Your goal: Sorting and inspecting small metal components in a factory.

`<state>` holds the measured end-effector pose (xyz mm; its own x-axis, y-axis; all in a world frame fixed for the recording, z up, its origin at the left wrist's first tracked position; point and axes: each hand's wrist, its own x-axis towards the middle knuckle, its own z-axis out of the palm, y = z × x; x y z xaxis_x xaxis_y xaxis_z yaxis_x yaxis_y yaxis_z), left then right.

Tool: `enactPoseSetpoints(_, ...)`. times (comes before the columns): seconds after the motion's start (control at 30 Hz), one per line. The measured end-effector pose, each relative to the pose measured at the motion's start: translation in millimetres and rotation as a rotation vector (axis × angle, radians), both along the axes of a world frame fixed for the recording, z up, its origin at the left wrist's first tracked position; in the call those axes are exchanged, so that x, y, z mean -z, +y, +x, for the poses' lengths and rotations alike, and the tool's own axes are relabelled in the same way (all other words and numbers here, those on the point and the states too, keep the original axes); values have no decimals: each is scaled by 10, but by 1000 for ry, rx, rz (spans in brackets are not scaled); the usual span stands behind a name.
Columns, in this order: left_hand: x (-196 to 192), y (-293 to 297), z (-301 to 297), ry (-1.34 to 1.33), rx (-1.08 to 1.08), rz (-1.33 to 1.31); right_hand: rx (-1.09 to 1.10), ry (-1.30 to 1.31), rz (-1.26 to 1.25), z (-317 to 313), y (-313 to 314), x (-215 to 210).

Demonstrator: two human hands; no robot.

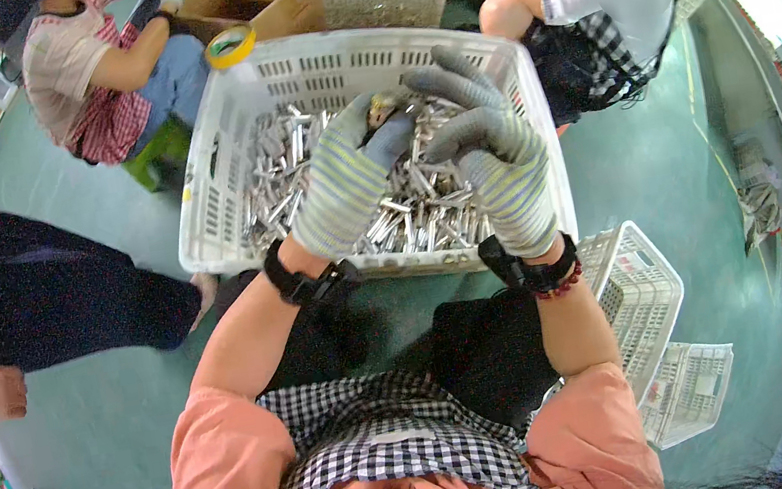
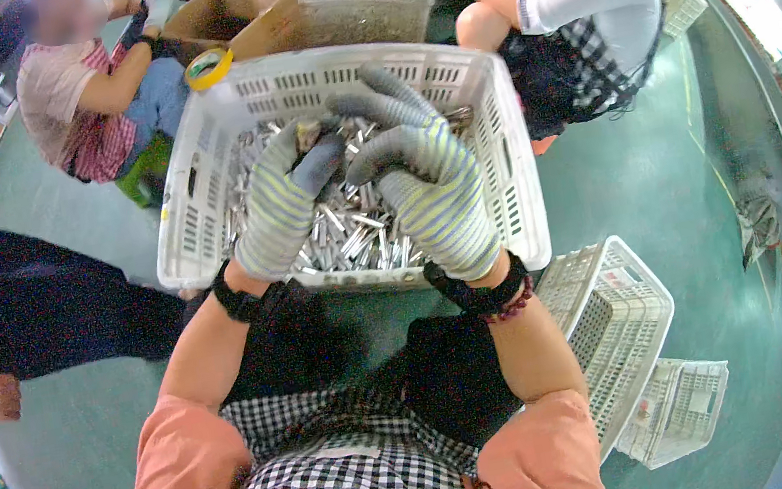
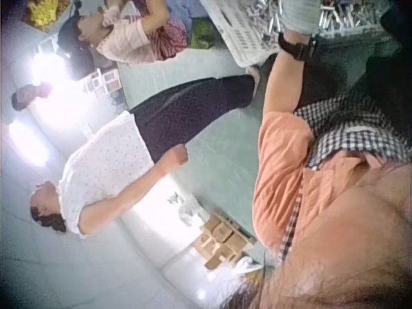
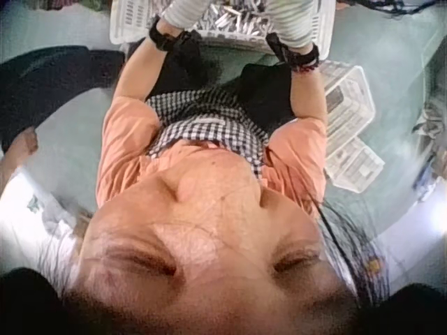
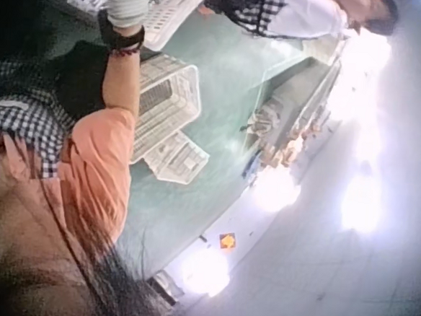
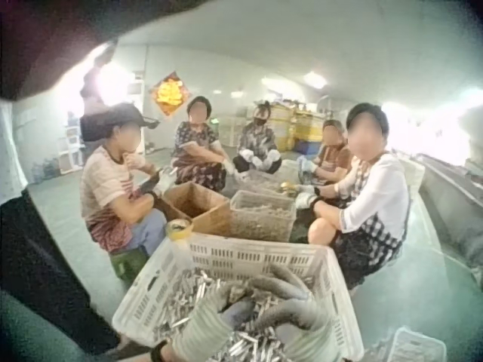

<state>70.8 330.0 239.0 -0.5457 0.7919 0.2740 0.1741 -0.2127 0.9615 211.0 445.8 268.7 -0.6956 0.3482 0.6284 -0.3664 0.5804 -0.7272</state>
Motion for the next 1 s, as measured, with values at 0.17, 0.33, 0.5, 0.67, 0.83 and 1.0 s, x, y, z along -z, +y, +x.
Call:
enactPoseSetpoints(0.17, -32, -14, 61, -118, 61, -50, -4, 5, -76, -26, 38, -13)
enactPoseSetpoints(0.33, 341, -133, -137, 150, 41, -25, -36, 29, 47, -193, -163, -124)
enactPoseSetpoints(0.5, 198, 112, -92, 101, 145, -69, 56, -58, 89, -82, -205, -142)
enactPoseSetpoints(0.67, 60, -69, -130, 100, 116, 9, 57, -43, -112, -241, -295, 96)
enactPoseSetpoints(0.83, 168, -139, -306, 282, -34, -101, -16, -115, -198, -431, -344, 67)
enactPoseSetpoints(1.0, 206, -145, -344, 310, -93, -269, 23, -91, -111, -505, -292, 133)
